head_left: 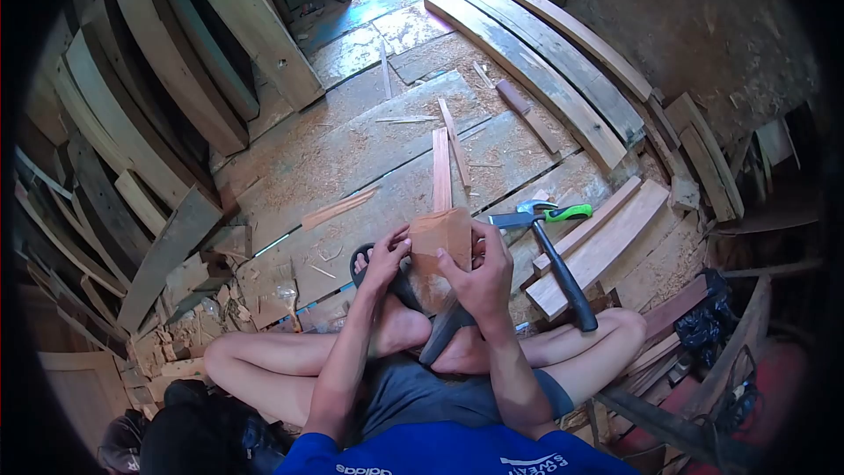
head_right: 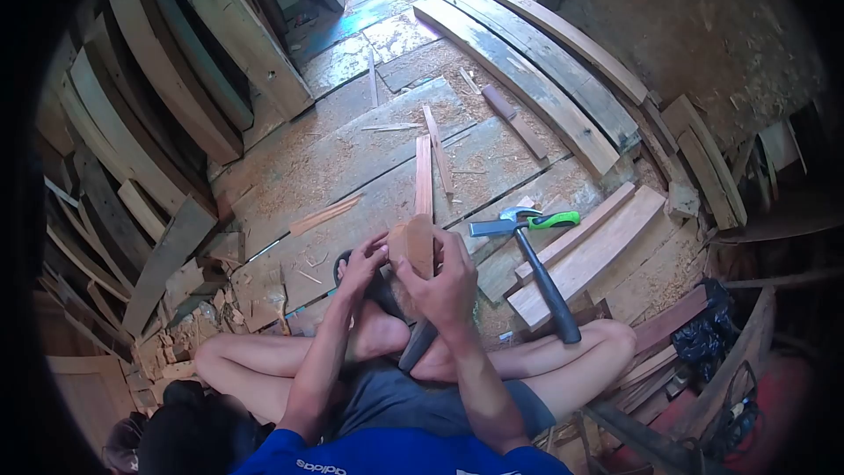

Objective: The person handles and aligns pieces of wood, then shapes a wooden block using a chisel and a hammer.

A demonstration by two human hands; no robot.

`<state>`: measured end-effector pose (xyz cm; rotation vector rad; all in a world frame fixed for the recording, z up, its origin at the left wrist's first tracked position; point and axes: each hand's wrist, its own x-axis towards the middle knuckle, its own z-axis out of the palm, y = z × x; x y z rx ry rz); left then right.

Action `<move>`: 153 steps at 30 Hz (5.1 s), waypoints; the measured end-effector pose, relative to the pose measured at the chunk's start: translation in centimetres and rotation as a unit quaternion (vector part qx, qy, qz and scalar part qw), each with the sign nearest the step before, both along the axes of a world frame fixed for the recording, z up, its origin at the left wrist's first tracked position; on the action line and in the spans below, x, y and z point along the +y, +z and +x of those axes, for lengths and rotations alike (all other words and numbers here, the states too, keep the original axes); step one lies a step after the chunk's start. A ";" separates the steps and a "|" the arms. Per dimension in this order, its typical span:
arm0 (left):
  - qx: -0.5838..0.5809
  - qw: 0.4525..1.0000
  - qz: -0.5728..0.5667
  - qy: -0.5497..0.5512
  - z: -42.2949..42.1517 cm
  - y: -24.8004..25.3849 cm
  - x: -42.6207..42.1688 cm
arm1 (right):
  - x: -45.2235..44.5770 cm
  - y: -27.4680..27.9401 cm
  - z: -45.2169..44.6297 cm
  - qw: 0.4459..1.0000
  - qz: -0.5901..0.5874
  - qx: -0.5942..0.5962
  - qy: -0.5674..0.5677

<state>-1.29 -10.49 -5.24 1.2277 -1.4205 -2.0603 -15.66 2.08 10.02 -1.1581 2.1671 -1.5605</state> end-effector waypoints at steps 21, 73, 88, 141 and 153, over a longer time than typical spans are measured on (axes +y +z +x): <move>0.343 0.932 0.051 0.108 2.1 0.7 0.4 | 3.2 -4.7 -9.0 0.937 -0.043 -0.339 -0.072; 0.499 0.864 -0.062 0.029 -0.2 15.9 10.3 | 1.9 -11.3 -7.2 0.772 -0.156 -0.615 -0.030; 0.284 0.944 -0.164 0.047 0.8 14.5 7.8 | 2.5 -8.5 -6.4 0.833 -0.072 -0.535 -0.119; 0.142 0.981 -0.131 0.017 -0.8 7.8 6.5 | 13.0 -13.6 -10.2 0.980 0.169 -0.096 -0.030; 0.182 0.953 -0.217 -0.109 -3.2 9.2 3.0 | 12.1 -16.0 -8.5 0.985 0.160 -0.054 -0.017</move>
